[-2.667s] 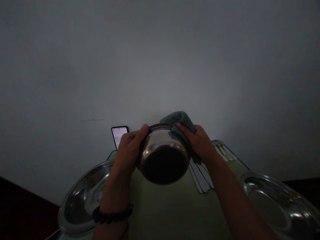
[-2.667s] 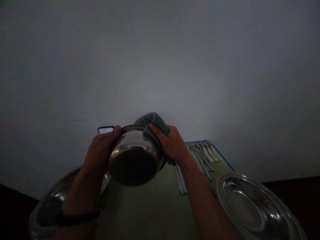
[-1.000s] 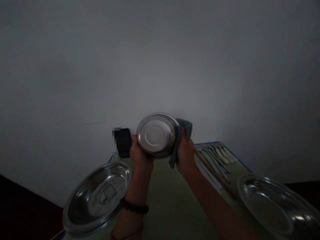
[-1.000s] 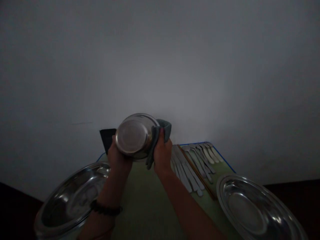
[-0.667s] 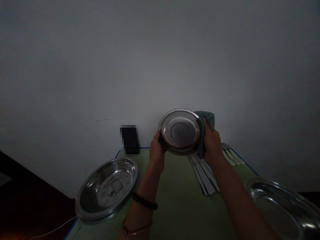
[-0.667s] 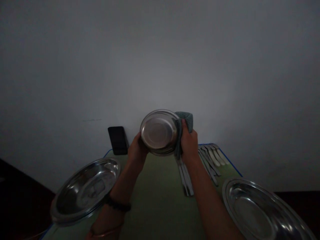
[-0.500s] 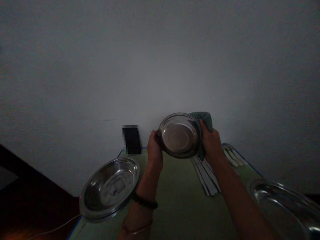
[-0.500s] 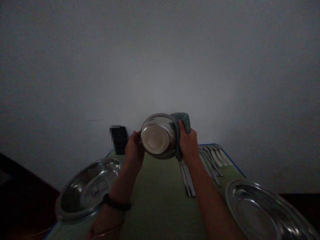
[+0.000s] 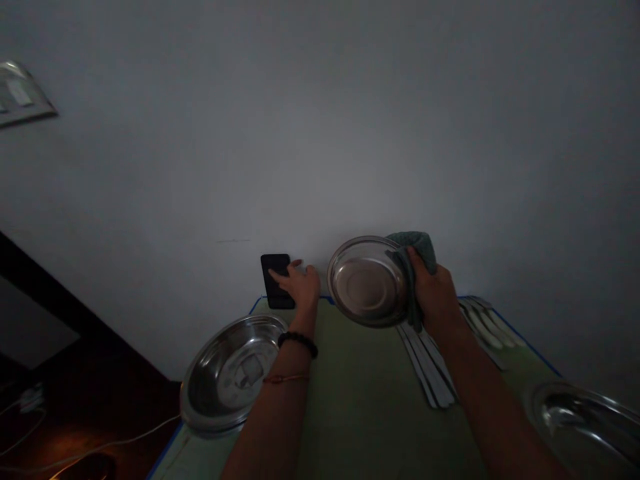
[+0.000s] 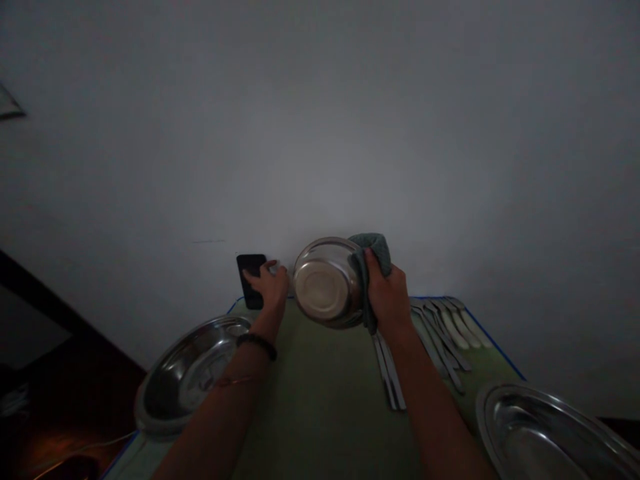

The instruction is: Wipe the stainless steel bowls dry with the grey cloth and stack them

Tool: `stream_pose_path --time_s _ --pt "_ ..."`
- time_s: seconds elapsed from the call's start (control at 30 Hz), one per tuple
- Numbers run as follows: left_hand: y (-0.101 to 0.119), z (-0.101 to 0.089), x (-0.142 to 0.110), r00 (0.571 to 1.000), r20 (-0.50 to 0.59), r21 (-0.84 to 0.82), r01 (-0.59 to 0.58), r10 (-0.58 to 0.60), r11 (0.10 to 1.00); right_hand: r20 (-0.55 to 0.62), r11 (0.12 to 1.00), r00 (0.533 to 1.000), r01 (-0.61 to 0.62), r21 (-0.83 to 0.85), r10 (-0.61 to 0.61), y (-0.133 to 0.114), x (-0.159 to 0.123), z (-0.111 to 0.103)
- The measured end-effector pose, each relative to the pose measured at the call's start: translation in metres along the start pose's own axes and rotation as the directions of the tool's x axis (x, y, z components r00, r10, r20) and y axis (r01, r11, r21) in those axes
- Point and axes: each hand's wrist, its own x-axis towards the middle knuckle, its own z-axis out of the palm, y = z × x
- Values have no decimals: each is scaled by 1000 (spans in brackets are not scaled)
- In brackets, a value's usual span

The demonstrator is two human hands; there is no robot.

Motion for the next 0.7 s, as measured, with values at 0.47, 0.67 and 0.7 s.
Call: stream_pose_path --time_s 0.47,0.67,0.7 --pt "-3 5 -1 994 106 169 -30 13 985 25 998 999 -25 -59 27 -3 -3 0" --pt "-4 3 -1 995 98 143 -6 -9 990 54 998 999 -5 -58 8 -4 -6 2" --pt "-4 3 -2 996 93 133 -6 -6 991 53 998 999 -6 -65 10 -4 -6 2"
